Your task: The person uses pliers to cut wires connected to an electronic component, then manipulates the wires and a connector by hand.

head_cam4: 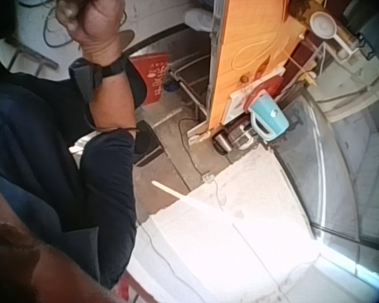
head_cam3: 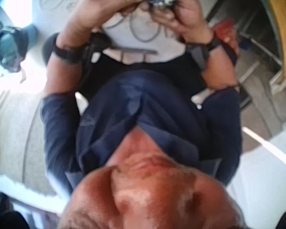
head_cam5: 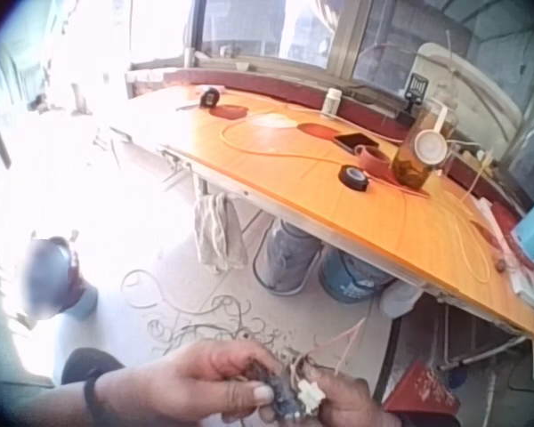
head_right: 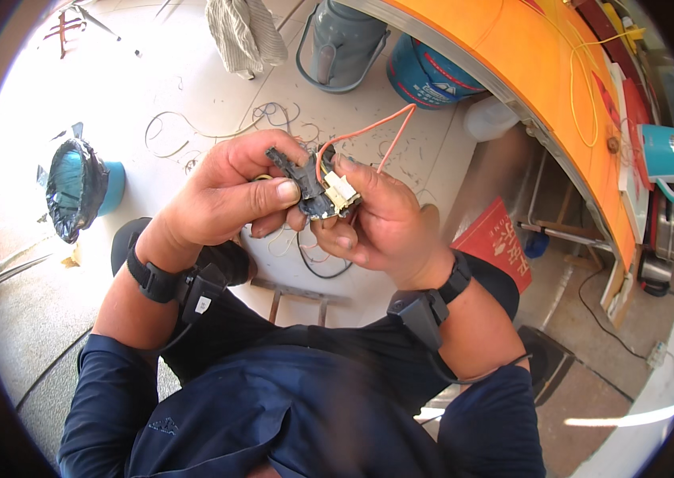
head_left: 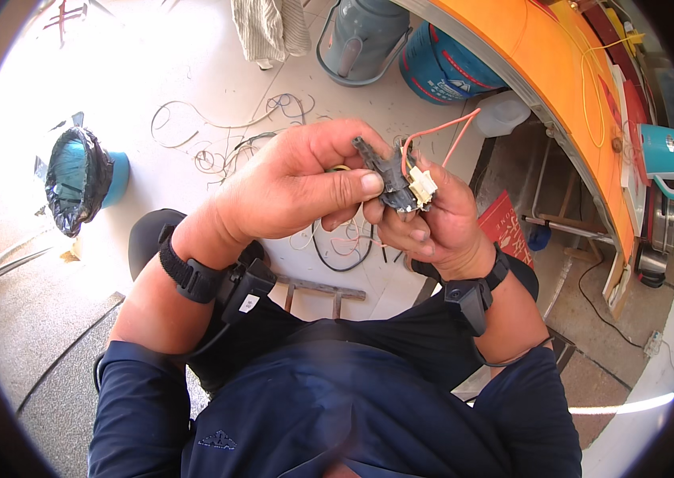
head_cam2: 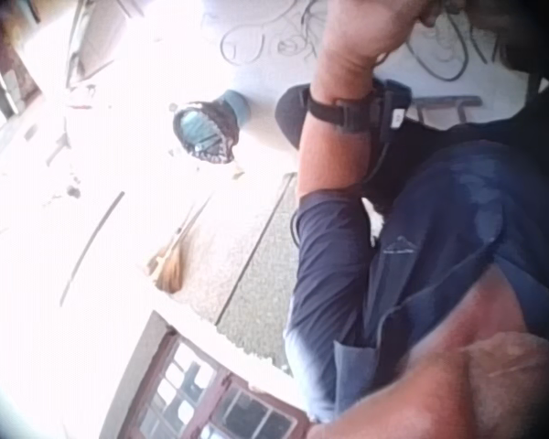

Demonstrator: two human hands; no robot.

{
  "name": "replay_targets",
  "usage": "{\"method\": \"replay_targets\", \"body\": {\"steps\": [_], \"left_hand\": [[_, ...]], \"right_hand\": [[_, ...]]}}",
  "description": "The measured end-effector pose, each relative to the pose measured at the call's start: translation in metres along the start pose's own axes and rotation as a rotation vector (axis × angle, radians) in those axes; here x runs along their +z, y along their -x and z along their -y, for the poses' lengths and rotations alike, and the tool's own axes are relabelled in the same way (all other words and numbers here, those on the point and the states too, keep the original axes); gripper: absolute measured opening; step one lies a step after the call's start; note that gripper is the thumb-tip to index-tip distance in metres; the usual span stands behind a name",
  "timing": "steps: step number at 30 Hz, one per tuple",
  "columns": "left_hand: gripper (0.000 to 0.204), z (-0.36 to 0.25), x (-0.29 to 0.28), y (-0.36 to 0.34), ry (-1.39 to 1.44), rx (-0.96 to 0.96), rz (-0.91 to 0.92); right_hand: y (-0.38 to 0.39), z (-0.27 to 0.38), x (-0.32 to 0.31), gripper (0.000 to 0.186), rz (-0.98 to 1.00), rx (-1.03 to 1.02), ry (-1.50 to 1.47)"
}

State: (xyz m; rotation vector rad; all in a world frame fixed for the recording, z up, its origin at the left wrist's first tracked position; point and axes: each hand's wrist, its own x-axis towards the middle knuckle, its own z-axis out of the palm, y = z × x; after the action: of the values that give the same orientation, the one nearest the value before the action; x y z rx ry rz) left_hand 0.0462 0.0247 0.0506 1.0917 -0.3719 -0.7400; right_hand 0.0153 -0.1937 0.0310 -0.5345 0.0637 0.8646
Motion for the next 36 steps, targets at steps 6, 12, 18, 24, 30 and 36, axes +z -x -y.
{"method": "replay_targets", "body": {"steps": [6, 12, 18, 24, 30, 36], "left_hand": [[0.021, 0.006, -0.005, -0.007, -0.094, -0.087, -0.136], [0.024, 0.013, -0.012, -0.014, -0.256, -0.058, -0.436], [0.038, 0.012, -0.001, -0.015, -0.071, -0.178, -0.264], [0.026, 0.017, 0.001, -0.014, -0.040, -0.214, -0.237], [0.010, 0.027, 0.001, -0.014, -0.028, -0.150, -0.246], [0.007, 0.022, 0.003, -0.012, 0.073, -0.192, -0.233]], "right_hand": [[0.000, 0.014, 0.015, 0.044, -0.356, -0.180, 0.559], [0.000, 0.028, 0.012, 0.031, -0.588, -0.298, 1.043], [-0.010, 0.018, -0.003, 0.015, -0.418, -0.818, 2.011], [-0.012, 0.016, -0.009, 0.022, -0.397, -0.920, 2.121], [-0.013, 0.016, -0.009, 0.021, -0.408, -0.895, 2.105], [-0.011, 0.016, -0.008, 0.026, -0.384, -0.823, 2.002]]}}
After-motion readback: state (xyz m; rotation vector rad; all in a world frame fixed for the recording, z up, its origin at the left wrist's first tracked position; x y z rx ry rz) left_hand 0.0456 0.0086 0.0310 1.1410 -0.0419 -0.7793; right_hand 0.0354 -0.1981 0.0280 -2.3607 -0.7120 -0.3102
